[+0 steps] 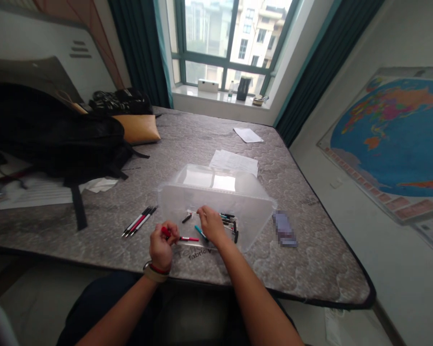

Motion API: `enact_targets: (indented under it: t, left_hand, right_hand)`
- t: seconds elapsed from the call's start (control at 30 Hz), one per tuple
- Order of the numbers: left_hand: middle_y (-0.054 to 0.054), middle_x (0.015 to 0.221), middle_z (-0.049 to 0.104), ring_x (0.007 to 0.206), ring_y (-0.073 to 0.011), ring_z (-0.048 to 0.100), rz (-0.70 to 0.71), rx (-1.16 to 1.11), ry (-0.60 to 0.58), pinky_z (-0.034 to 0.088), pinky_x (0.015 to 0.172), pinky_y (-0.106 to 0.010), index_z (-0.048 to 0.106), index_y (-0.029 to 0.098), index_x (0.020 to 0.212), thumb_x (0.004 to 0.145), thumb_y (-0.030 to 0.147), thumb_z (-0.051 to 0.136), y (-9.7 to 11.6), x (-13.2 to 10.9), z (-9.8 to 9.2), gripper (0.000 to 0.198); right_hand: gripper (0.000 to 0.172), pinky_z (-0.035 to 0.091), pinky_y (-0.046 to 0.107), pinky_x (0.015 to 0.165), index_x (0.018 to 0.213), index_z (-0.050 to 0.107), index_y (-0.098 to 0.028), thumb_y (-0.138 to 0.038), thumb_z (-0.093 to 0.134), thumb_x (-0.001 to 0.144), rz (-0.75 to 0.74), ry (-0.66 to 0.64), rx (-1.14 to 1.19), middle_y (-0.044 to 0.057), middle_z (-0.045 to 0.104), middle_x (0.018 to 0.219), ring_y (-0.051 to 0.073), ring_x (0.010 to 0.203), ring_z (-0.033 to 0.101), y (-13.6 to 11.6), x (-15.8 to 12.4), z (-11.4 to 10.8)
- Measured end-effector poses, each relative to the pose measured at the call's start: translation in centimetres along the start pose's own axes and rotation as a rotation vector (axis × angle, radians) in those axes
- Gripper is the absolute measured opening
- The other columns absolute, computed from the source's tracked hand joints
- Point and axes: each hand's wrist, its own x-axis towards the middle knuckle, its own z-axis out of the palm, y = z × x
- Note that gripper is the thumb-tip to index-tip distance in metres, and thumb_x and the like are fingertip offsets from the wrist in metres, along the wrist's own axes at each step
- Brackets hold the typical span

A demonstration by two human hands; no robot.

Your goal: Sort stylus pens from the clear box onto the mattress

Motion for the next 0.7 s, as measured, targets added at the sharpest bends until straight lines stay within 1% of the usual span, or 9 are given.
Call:
enact_targets:
  t: [0.07,0.1,0.17,0.23,0.33,0.43,0.53,0.63,0.7]
  left_hand:
    - [0.003,0.047,0.034,0.045,-0.0107,0.034,0.017,0.008,0.017,0.03,0.047,-0.024,0.049,0.019,0.058,0.092,0.052,0.028,0.2,0.2,0.0,0.052]
    - [0.003,0.048,0.035,0.045,-0.0107,0.034,0.024,0.007,0.022,0.03,0.047,-0.024,0.048,0.019,0.058,0.093,0.052,0.028,0.3,0.2,-0.1,0.052]
    - [0.003,0.05,0.036,0.046,-0.0109,0.035,0.024,-0.003,0.028,0.029,0.047,-0.025,0.048,0.019,0.059,0.093,0.05,0.027,0.4,0.3,-0.3,0.051]
    - [0.002,0.051,0.037,0.047,-0.0112,0.036,0.015,-0.017,0.029,0.03,0.047,-0.025,0.047,0.019,0.059,0.093,0.049,0.026,0.4,0.4,-0.5,0.05]
    - [0.003,0.049,0.035,0.047,-0.0118,0.036,0.009,-0.033,0.027,0.03,0.048,-0.025,0.048,0.02,0.061,0.094,0.048,0.026,0.4,0.4,-0.6,0.049]
    - [0.003,0.049,0.034,0.047,-0.012,0.036,0.006,-0.018,0.023,0.03,0.049,-0.025,0.047,0.02,0.061,0.095,0.049,0.025,0.4,0.4,-0.5,0.051]
    - [0.003,0.049,0.035,0.048,-0.0116,0.037,0.007,0.02,-0.008,0.031,0.05,-0.025,0.048,0.019,0.061,0.096,0.054,0.022,0.4,0.4,-0.3,0.056]
    - [0.004,0.048,0.032,0.047,-0.011,0.036,0.032,0.041,-0.099,0.03,0.049,-0.025,0.051,0.019,0.065,0.095,0.06,0.022,0.3,0.3,-0.4,0.059]
    - [0.006,0.048,0.03,0.046,-0.0101,0.035,0.031,0.053,-0.145,0.029,0.048,-0.024,0.052,0.018,0.068,0.094,0.061,0.03,0.2,0.2,-0.4,0.054]
  right_hand:
    - [0.024,0.041,0.025,0.078,0.105,0.066,-0.023,-0.034,0.047,0.094,-0.053,-0.12,-0.156,0.005,0.065,0.098,0.017,0.087,0.061,-1.0,0.6,1.3]
    - [0.023,0.041,0.025,0.078,0.11,0.066,-0.025,-0.03,0.051,0.092,-0.061,-0.181,-0.232,0.005,0.064,0.104,0.017,0.088,0.061,-1.4,0.9,1.9]
    - [0.029,0.041,0.026,0.078,0.115,0.066,-0.027,-0.023,0.054,0.089,-0.074,-0.287,-0.364,0.006,0.061,0.111,0.017,0.09,0.062,-1.8,1.6,3.1]
    - [0.032,0.042,0.026,0.078,0.115,0.067,-0.026,-0.017,0.053,0.087,-0.103,-0.351,-0.444,0.007,0.059,0.114,0.018,0.091,0.062,-1.8,2.2,4.0]
    - [0.028,0.042,0.027,0.078,0.107,0.069,-0.023,-0.014,0.051,0.088,-0.149,-0.377,-0.482,0.008,0.058,0.115,0.019,0.091,0.062,-1.3,2.5,5.0]
    - [0.023,0.041,0.027,0.081,0.103,0.068,-0.021,-0.014,0.049,0.091,-0.157,-0.344,-0.465,0.009,0.058,0.116,0.019,0.096,0.061,-1.0,2.1,5.5]
    - [0.021,0.041,0.027,0.083,0.106,0.064,-0.02,-0.016,0.05,0.092,-0.102,-0.269,-0.408,0.01,0.059,0.114,0.019,0.1,0.059,-0.9,1.7,5.2]
    - [0.017,0.042,0.027,0.082,0.104,0.063,-0.021,-0.021,0.053,0.091,-0.019,-0.119,-0.235,0.007,0.063,0.107,0.019,0.096,0.059,-0.7,1.6,3.8]
    - [0.015,0.043,0.028,0.077,0.099,0.064,-0.021,-0.027,0.056,0.089,0.049,-0.002,-0.043,0.005,0.066,0.097,0.018,0.085,0.06,-0.5,1.4,2.5]
